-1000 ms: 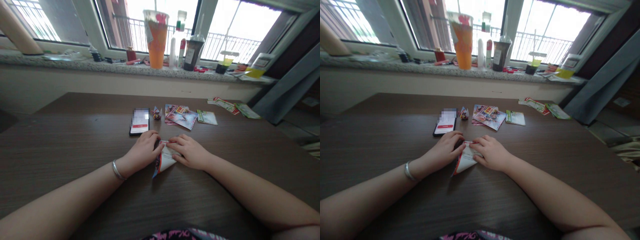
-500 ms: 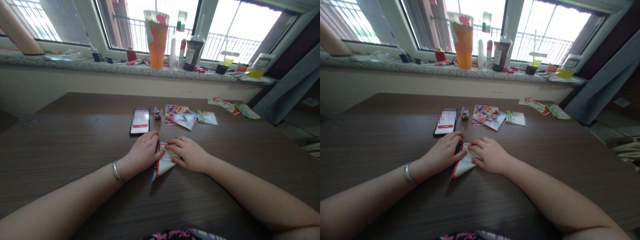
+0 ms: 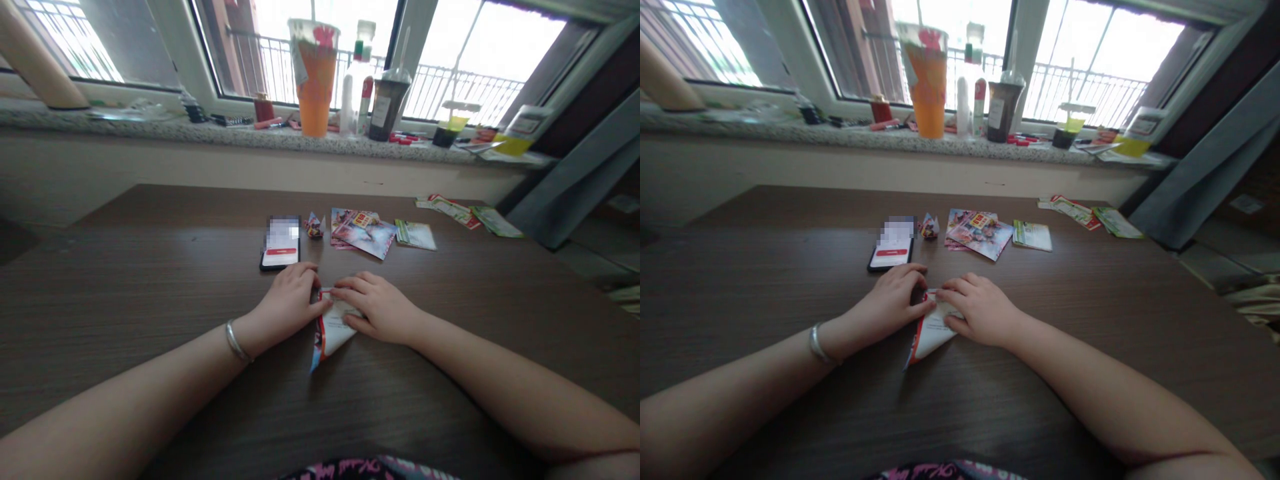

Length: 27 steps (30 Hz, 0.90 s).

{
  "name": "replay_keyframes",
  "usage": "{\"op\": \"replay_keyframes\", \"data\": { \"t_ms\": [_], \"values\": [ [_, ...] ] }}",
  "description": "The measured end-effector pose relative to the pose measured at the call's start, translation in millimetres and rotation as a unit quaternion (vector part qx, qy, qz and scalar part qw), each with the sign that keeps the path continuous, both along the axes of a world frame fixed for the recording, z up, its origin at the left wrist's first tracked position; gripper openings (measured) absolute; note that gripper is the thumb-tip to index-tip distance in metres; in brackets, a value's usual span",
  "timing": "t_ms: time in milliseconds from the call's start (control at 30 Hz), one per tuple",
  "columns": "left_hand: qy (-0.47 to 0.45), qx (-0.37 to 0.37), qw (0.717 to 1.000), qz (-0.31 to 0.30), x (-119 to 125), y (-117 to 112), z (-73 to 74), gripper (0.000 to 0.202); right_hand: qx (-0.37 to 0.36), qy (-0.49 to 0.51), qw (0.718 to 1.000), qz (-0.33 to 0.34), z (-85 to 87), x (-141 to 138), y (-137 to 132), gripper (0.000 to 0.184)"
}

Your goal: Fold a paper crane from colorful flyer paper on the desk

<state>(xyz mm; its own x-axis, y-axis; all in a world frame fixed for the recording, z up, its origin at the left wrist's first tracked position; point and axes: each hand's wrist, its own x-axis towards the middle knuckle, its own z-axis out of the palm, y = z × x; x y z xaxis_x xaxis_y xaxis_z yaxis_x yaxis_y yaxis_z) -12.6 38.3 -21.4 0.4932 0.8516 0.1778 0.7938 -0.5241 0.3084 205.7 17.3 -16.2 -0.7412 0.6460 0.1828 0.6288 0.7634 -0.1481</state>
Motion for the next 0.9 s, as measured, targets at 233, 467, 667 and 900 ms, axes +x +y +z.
{"op": "replay_keyframes", "data": {
  "t_ms": [233, 467, 667, 900],
  "values": [
    [-0.026, -0.023, 0.999, -0.004, 0.8, 1.0, -2.5, 0.025, -0.029, 0.038, 0.998, -0.041, 0.6, -2.4, -1.1, 0.048],
    [-0.020, 0.023, 0.999, -0.019, -0.9, -2.3, -2.6, 0.031, -0.063, 0.079, 0.993, -0.069, 0.2, -3.3, -0.7, 0.044],
    [-0.043, -0.005, 0.999, -0.027, -2.1, -0.3, -1.6, 0.025, -0.082, 0.145, 0.981, -0.095, -7.8, -2.0, 4.8, 0.038],
    [-0.151, -0.056, 0.985, -0.067, -3.0, 0.9, 0.1, 0.018, -0.097, 0.253, 0.953, -0.132, -5.9, -4.3, 5.0, 0.024]
  ]
}}
